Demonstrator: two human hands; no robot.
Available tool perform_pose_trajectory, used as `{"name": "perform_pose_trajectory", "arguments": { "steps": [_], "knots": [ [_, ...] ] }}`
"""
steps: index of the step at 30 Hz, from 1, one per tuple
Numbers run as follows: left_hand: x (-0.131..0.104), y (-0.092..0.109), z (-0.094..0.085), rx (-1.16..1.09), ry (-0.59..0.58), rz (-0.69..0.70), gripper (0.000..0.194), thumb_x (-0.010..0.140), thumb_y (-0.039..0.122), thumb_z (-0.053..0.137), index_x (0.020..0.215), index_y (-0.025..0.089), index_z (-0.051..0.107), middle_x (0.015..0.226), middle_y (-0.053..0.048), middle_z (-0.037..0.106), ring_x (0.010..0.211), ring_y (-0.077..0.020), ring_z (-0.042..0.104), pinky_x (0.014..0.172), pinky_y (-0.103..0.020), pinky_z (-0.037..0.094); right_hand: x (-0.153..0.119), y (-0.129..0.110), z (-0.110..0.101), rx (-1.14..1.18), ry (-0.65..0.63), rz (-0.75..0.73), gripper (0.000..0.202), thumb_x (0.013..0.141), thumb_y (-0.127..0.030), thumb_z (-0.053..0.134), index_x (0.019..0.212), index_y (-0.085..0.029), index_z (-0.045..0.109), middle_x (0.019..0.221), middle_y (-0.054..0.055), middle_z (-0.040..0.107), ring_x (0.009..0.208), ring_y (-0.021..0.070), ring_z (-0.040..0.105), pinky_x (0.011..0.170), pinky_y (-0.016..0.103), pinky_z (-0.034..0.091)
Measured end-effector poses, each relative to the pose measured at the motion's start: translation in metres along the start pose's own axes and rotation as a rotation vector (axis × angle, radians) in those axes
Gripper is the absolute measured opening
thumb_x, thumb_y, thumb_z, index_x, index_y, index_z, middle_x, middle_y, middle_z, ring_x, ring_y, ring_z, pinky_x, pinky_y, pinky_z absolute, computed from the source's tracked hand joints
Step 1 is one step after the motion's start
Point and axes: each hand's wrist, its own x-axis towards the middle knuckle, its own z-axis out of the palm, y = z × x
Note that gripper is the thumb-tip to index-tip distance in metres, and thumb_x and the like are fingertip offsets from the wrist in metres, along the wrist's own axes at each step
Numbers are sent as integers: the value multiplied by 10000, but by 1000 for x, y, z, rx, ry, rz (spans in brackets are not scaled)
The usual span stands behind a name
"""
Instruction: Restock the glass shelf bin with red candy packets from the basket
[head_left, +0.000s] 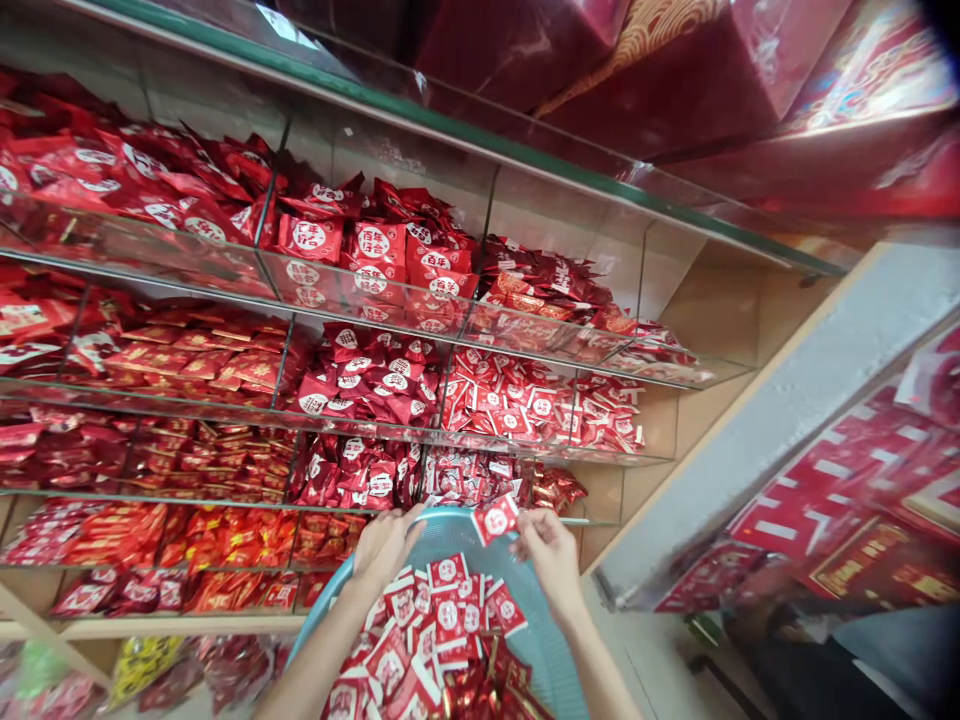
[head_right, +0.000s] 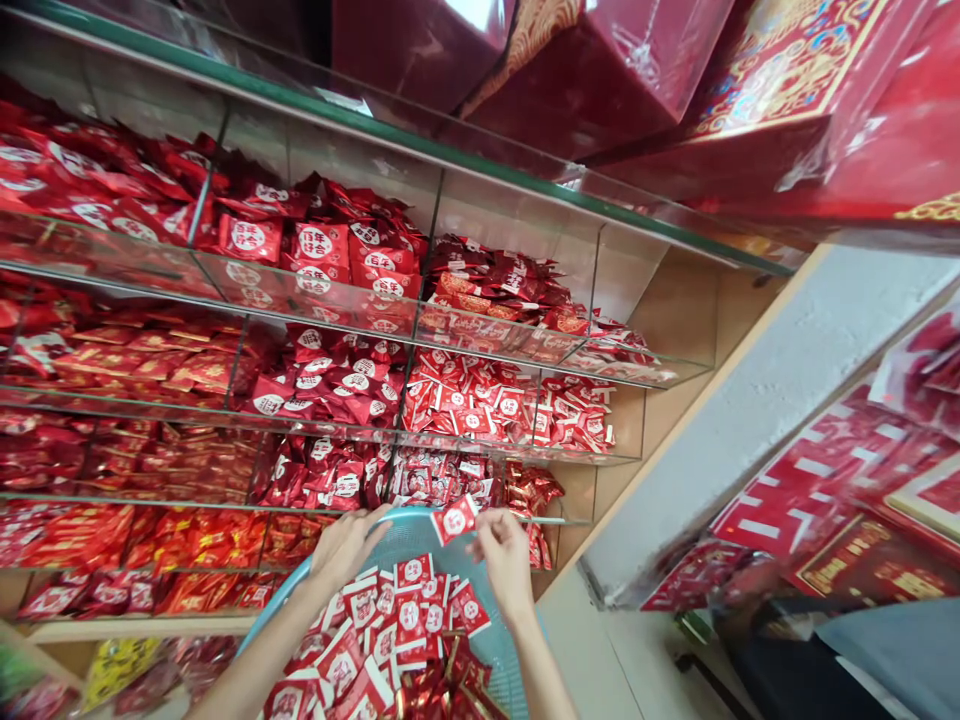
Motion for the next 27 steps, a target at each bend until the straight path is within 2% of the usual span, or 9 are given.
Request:
{"name": "perform_pose_trajectory", "arguments": {
  "steps": [2, 5, 10, 14, 18, 24, 27],
  "knots": [
    [0, -1, -1, 7, -18, 0, 400, 897, 439, 275, 1220, 343, 491, 925, -39, 651, 858, -184, 599, 742, -263, 427, -7, 33, 4, 92, 77, 247, 289, 601, -394, 692, 671, -182, 509, 460, -56, 542, 424, 112, 538, 388, 194, 361],
    [2, -3, 0, 14, -37, 6, 404, 901, 420, 281, 1279, 372, 418, 932, -32, 647, 864, -179, 599, 725, -255, 429, -18, 68, 9, 151, 107, 404, 298, 584, -398, 679, 617, -186, 472, 470, -20, 582, 416, 110, 537, 383, 192, 374],
    [3, -7, 0, 14, -34, 27, 408, 905, 422, 274, 1297, 390, 383, 924, -29, 651, 830, -179, 610, 690, -254, 433, -28, 92, 9, 244, 158, 588, 323, 513, -363, 710, 662, -173, 496, 579, 45, 664, 459, 91, 563, 435, 178, 431],
    [4, -6, -1, 16, -21, 32, 406, 904, 428, 275, 1282, 375, 413, 929, -37, 652, 835, -178, 613, 702, -257, 434, -29, 103, 13, 182, 197, 590, 358, 492, -338, 693, 728, -182, 473, 592, 53, 674, 513, 130, 616, 457, 193, 457],
    [4, -4, -1, 21, -9, 24, 408, 903, 432, 274, 1278, 367, 424, 927, -44, 654, 841, -183, 612, 707, -265, 437, -32, 109, 18, 48, 207, 541, 363, 506, -328, 657, 771, -203, 444, 485, 4, 626, 425, 180, 597, 365, 228, 424],
    [4, -6, 3, 47, 24, 21, 400, 903, 426, 270, 1252, 372, 456, 956, -59, 652, 867, -199, 609, 721, -279, 441, -36, 110, 10, -157, 207, 403, 234, 604, -321, 558, 792, -210, 473, 404, -40, 563, 326, 170, 525, 292, 224, 338],
    [5, -6, 3, 42, 25, 26, 405, 905, 426, 255, 1250, 368, 461, 953, -59, 651, 861, -196, 610, 708, -273, 442, -36, 110, 5, -328, 192, 346, 167, 660, -317, 499, 784, -205, 497, 409, -19, 576, 340, 178, 541, 321, 239, 364]
  ]
}}
